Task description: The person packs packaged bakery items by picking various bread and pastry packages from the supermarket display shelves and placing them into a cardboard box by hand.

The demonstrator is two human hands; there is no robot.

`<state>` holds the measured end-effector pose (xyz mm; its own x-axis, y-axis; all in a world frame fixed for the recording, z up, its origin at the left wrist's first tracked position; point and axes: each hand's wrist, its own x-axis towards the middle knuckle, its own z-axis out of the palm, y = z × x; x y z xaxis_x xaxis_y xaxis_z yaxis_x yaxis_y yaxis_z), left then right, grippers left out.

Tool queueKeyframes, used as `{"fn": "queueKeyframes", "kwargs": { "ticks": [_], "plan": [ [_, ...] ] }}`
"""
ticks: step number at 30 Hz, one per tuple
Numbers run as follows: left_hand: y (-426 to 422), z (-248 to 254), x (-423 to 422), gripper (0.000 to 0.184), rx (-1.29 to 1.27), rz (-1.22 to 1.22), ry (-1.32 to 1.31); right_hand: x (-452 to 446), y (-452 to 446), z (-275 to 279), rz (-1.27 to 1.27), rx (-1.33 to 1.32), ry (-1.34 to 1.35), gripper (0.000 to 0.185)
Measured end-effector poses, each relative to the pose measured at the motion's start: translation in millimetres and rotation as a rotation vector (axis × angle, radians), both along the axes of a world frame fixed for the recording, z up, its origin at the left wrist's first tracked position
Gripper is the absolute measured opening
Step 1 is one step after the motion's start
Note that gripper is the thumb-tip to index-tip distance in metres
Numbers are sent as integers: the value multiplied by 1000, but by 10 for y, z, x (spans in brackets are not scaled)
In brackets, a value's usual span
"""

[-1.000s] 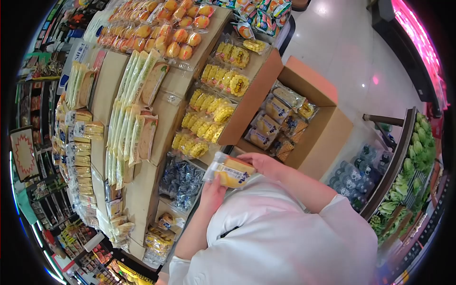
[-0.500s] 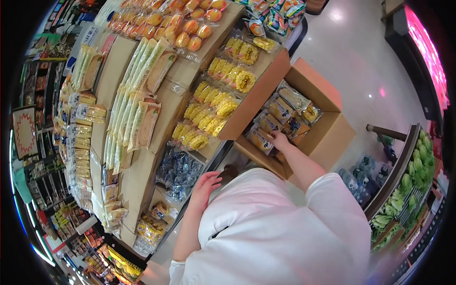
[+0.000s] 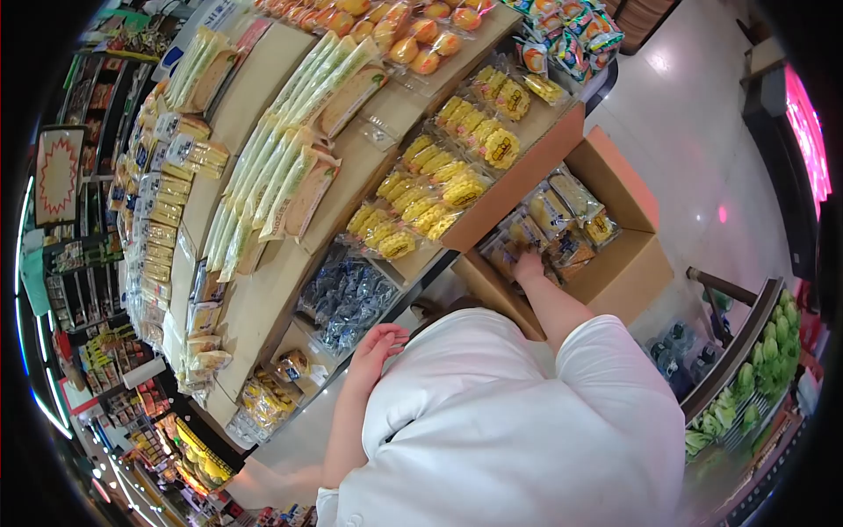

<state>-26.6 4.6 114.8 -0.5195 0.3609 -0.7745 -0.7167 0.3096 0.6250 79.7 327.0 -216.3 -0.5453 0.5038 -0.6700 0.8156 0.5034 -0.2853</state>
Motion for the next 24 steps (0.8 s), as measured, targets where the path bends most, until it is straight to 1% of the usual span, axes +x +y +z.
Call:
{"fn": "queueKeyframes", "kwargs": {
  "ticks": [3, 4, 6, 7, 8, 9, 10, 11, 12, 13, 14, 15, 17, 19, 20, 21, 23, 24],
  "plan": [
    [-183, -12, -14, 23, 21, 2, -10, 113, -67, -258, 53, 98, 153, 64],
    [-256, -3, -33, 23, 28, 5, -9, 96, -82, -219, 78, 122, 222, 64],
    [-443, -19, -64, 23, 53, -34, 47, -3, -37, -43, 1, -67, 44, 64],
    [-570, -27, -91, 23, 57, -41, 85, 53, -78, -174, 32, 45, 111, 64],
    [-713, -45, -136, 23, 72, -57, 145, 183, -66, -426, 104, 98, 284, 62],
    [-891, -57, -179, 23, 41, -77, 275, 138, -111, -82, -2, 50, 326, 57],
    [-1071, -65, -230, 22, 9, -101, 403, 170, -119, -175, -89, 70, 435, 51],
    [-1250, -38, -301, 21, -23, -133, 526, 185, -126, -102, -128, 104, 555, 46],
    [-1424, 89, -384, 20, -169, -185, 653, 149, -155, 201, -236, -10, 523, 43],
    [-1634, 166, -487, 20, -201, -167, 742, 217, -125, -6, -303, -20, 714, 42],
    [-1866, 234, -594, 19, -230, -153, 826, 205, -224, 297, -365, 60, 697, 40],
    [-2088, 296, -710, 19, -257, -138, 906, 233, -269, 434, -416, 40, 792, 38],
    [-2516, 432, -980, 22, -429, -110, 1100, 297, -424, 655, -506, 138, 860, 37],
    [-2988, 585, -1323, 30, -743, -234, 1434, 334, -675, 953, -542, 123, 1009, 36],
    [-3204, 635, -1480, 34, -865, -208, 1504, 357, -811, 1072, -561, 114, 1080, 36],
    [-3406, 665, -1646, 39, -987, -184, 1570, 360, -966, 1192, -561, 119, 1089, 36],
    [-3787, 639, -1982, 44, -1158, -158, 1658, 404, -1291, 1399, -567, 136, 1099, 36],
    [-3912, 635, -2095, 45, -1174, -176, 1644, 421, -1483, 1483, -565, 123, 1095, 37]
  ]
}}
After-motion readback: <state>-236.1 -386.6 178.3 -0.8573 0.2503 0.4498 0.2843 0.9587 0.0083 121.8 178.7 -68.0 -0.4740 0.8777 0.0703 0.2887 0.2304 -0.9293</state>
